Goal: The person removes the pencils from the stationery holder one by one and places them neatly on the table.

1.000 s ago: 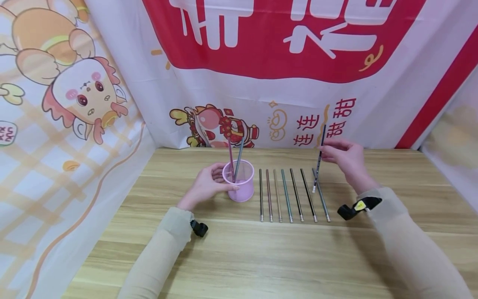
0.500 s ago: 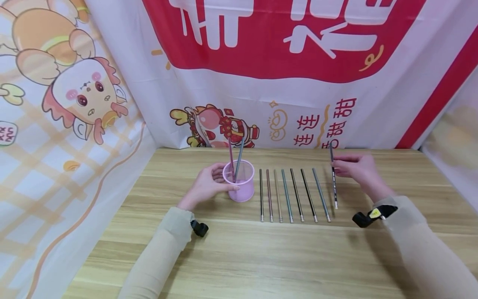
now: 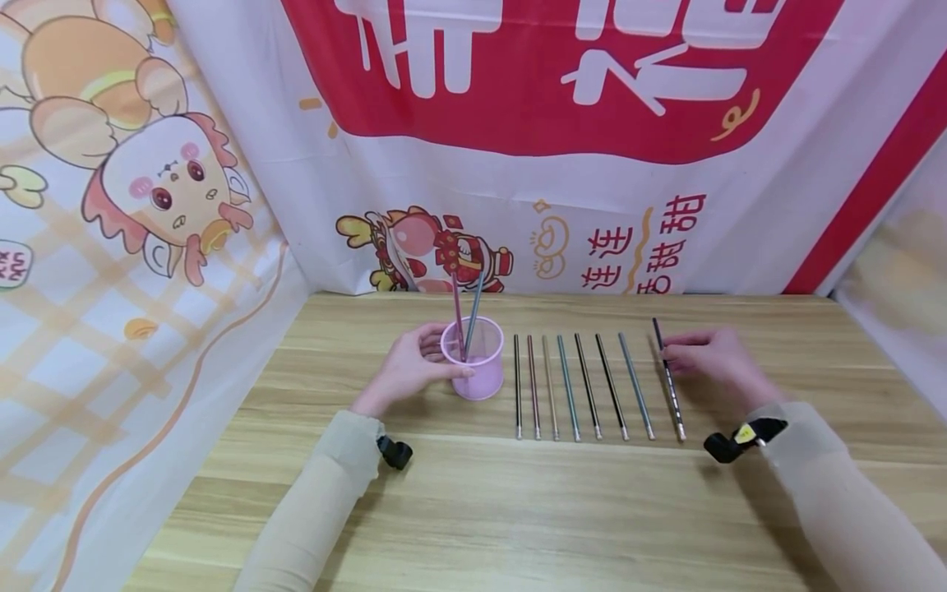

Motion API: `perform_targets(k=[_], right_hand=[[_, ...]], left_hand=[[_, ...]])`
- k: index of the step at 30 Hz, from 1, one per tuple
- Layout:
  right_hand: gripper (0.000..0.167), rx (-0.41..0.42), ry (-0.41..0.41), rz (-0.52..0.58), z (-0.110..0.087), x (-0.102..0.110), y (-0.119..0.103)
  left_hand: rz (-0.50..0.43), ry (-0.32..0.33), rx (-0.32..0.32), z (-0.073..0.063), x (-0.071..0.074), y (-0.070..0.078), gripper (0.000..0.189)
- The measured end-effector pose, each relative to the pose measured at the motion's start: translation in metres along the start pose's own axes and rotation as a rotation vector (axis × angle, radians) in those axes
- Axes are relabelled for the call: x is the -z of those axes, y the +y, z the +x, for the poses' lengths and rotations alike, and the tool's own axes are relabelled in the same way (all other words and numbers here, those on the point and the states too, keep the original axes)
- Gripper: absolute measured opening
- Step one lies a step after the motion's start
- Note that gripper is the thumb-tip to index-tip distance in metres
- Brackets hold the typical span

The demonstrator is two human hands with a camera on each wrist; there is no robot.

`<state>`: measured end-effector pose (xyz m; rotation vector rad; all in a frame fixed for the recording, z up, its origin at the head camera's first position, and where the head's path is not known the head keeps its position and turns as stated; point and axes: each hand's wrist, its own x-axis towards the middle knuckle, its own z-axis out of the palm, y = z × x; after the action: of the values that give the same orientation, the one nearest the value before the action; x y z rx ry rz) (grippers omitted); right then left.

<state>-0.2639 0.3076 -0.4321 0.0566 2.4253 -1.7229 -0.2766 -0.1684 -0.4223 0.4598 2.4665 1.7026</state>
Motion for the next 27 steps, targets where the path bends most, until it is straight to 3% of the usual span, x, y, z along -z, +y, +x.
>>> perform_targets(k=[15,27], right_hand=[[0.051,-0.089,0.029,-0.056,0.002,-0.008,0.01],[0.047,-0.107,0.059,-0.153,0.003,-0.013,0.006]], left_hand=[[-0.006,-0.024,0.008,-0.003,0.0,0.009,0.081],[-0.009,-0.018,-0.003,-0.001,0.001,0.001,0.083]])
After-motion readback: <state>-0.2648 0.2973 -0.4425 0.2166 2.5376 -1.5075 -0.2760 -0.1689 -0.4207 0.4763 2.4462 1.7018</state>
